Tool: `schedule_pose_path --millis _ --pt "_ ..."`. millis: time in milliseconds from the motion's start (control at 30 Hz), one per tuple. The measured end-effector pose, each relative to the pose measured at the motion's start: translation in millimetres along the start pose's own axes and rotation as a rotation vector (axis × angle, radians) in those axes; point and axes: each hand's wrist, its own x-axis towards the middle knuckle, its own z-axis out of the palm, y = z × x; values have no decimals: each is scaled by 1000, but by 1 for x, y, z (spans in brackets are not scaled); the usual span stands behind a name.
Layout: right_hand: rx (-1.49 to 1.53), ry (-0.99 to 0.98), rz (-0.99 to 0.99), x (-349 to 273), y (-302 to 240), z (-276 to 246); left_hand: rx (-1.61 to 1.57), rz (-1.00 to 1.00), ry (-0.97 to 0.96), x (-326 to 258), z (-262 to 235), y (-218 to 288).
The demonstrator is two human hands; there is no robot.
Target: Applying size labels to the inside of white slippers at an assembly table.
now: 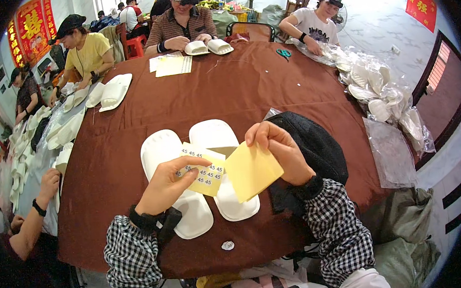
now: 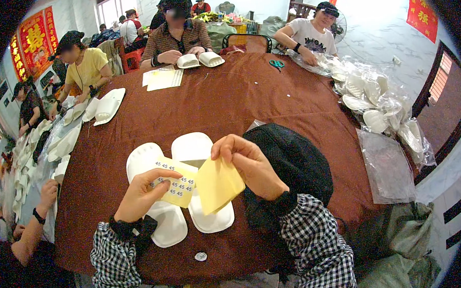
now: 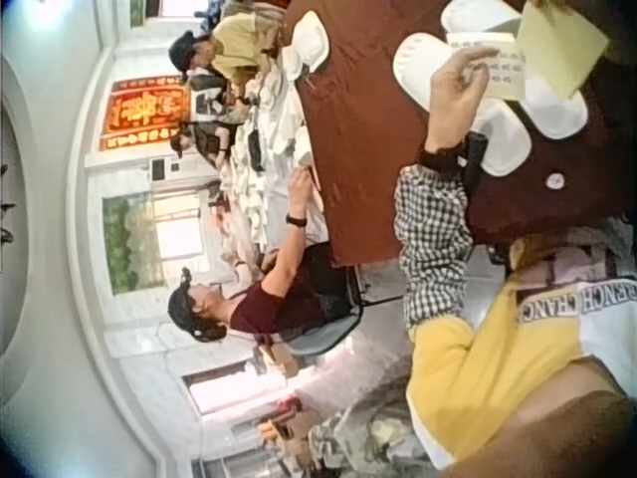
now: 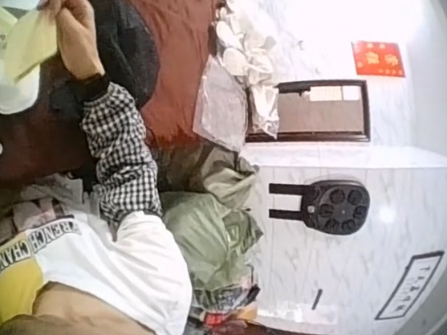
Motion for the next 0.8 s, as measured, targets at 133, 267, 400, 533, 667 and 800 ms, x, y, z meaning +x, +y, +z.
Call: schedule_pose_path --millis 133,267,400,533,667,800 --pt "17 -78 40 0 -1 12 23 -33 -59 2 -1 0" --pt "-138 -125 -13 4 10 11 93 42 -143 -1 0 10" --pt "-93 -35 14 7 18 15 62 129 -210 -1 1 12" --pt "-46 16 48 5 16 15 13 101 -273 0 -1 15" --pt "-116 27 27 5 19 14 61 101 -219 3 0 14" --pt "-79 -20 78 5 19 20 19 51 -43 5 3 10"
